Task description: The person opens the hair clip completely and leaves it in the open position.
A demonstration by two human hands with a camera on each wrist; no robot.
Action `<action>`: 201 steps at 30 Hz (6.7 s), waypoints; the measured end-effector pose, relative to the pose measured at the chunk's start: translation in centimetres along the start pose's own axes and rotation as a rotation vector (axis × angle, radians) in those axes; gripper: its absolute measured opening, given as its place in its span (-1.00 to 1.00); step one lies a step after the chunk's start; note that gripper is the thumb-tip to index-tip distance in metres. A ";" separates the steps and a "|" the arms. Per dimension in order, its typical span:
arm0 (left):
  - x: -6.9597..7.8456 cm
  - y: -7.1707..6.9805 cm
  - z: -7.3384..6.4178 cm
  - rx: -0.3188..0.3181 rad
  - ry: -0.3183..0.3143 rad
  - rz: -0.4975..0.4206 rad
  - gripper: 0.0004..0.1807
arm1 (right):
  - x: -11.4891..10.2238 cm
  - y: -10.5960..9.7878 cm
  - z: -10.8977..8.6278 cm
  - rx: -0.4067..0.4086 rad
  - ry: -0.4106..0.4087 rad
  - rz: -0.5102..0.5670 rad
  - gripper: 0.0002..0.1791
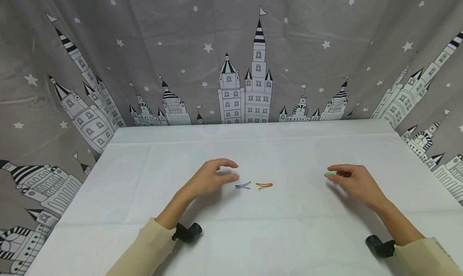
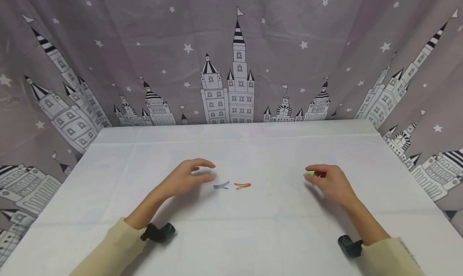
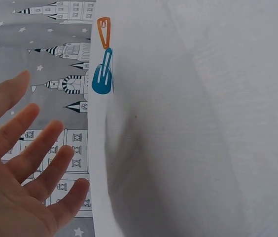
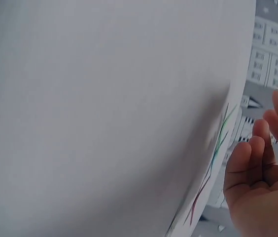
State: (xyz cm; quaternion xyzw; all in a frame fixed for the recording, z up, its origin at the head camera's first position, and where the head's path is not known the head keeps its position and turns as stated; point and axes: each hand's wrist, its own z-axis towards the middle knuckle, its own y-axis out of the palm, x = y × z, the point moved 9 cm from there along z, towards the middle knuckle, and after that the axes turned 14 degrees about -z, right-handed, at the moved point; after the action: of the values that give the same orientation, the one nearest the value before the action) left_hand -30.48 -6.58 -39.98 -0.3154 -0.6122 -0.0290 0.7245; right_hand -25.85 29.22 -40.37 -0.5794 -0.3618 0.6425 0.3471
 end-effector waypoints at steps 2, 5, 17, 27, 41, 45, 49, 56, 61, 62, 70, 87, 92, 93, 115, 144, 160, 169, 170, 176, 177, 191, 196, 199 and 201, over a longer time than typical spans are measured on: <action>-0.1 -0.1 -0.1 0.009 -0.004 -0.005 -0.61 | 0.5 -0.2 0.1 0.003 -0.006 -0.015 -0.64; -0.2 -0.2 -0.4 0.013 -0.016 -0.016 -0.62 | 1.2 -0.3 0.4 -0.007 -0.015 -0.053 -0.65; -0.4 0.0 -0.8 0.014 -0.038 -0.021 -0.64 | 2.9 0.4 1.1 -0.057 0.014 -0.108 -0.61; -0.4 0.6 -1.0 -0.001 -0.028 -0.024 -0.65 | 2.7 1.0 1.6 -0.045 0.038 -0.203 -0.61; -0.3 0.8 -1.2 -0.004 -0.007 -0.016 -0.66 | 2.8 1.2 1.7 -0.067 0.063 -0.213 -0.81; -0.3 1.0 -1.2 -0.013 0.006 -0.025 -0.65 | 2.7 1.2 1.6 -0.072 0.062 -0.211 -0.81; -0.2 1.1 -1.2 -0.021 0.004 -0.032 -0.65 | 2.6 1.3 1.6 -0.078 0.061 -0.210 -0.83; -0.1 1.2 -1.2 -0.027 0.000 -0.028 -0.66 | 2.3 1.2 1.5 -0.072 0.048 -0.221 -0.85; -0.3 1.3 -1.3 -0.026 -0.006 -0.034 -0.66 | 2.5 0.8 1.4 -0.040 0.064 -0.221 -0.88; -0.2 1.3 -1.3 -0.028 -0.007 -0.037 -0.65 | 2.5 0.8 1.4 -0.036 0.065 -0.221 -0.89; -0.2 1.5 -1.4 -0.044 0.001 -0.041 -0.65 | 2.4 0.8 1.5 -0.039 0.054 -0.211 -0.75; -0.4 1.2 -1.1 -0.055 -0.009 -0.051 -0.66 | 1.9 0.9 1.8 -0.029 0.007 -0.172 -0.82; -0.5 1.1 -0.9 -0.058 -0.005 -0.054 -0.66 | 1.8 0.5 1.9 0.014 0.008 -0.159 -0.85; -0.5 1.1 -0.8 -0.057 -0.004 -0.053 -0.66 | 1.8 0.5 2.0 0.012 0.012 -0.155 -0.84; -0.5 1.3 -0.6 -0.061 -0.014 -0.059 -0.64 | -2.4 0.9 1.9 -0.002 -0.023 -0.007 -0.87; 2.1 4.5 -0.4 -0.126 0.068 -0.121 -0.64 | -14.9 5.2 -0.1 -0.077 -0.218 0.311 -0.89; 4.1 5.0 -0.9 -0.108 0.212 -0.172 -0.90 | -16.9 6.6 -0.4 -0.099 -0.238 0.331 -0.86; 4.0 4.5 -1.0 -0.049 0.205 -0.184 -0.96 | -16.3 6.6 -0.8 -0.069 -0.257 0.295 -0.88; 3.9 4.5 -1.1 -0.047 0.203 -0.188 -0.97 | -16.3 6.5 -0.8 -0.068 -0.268 0.297 -0.88; 3.9 4.5 -1.3 -0.063 0.227 -0.189 -0.94 | -16.3 6.6 -1.1 -0.097 -0.308 0.333 -0.85; 4.0 4.6 -1.4 -0.067 0.234 -0.183 -0.93 | -16.2 6.6 -1.1 -0.103 -0.311 0.335 -0.85; 4.2 5.1 -1.8 -0.130 0.207 -0.146 -0.88 | -16.1 6.8 -1.2 -0.233 -0.351 0.374 -0.81; 4.5 5.2 -1.8 -0.152 0.217 -0.123 -0.88 | -16.1 6.9 -1.1 -0.261 -0.377 0.365 -0.86; 4.8 5.3 -1.8 -0.169 0.253 -0.100 -0.89 | -16.1 6.9 -1.1 -0.267 -0.408 0.365 -0.86; 5.0 5.4 -1.7 -0.181 0.281 -0.091 -0.89 | -16.1 6.8 -1.1 -0.267 -0.427 0.363 -0.86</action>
State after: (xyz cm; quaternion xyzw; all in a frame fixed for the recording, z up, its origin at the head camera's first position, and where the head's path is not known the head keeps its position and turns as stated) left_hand -25.42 -1.39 -37.78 -0.3443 -0.5136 -0.1605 0.7694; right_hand -23.55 11.93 -38.41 -0.5270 -0.3984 0.7479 0.0636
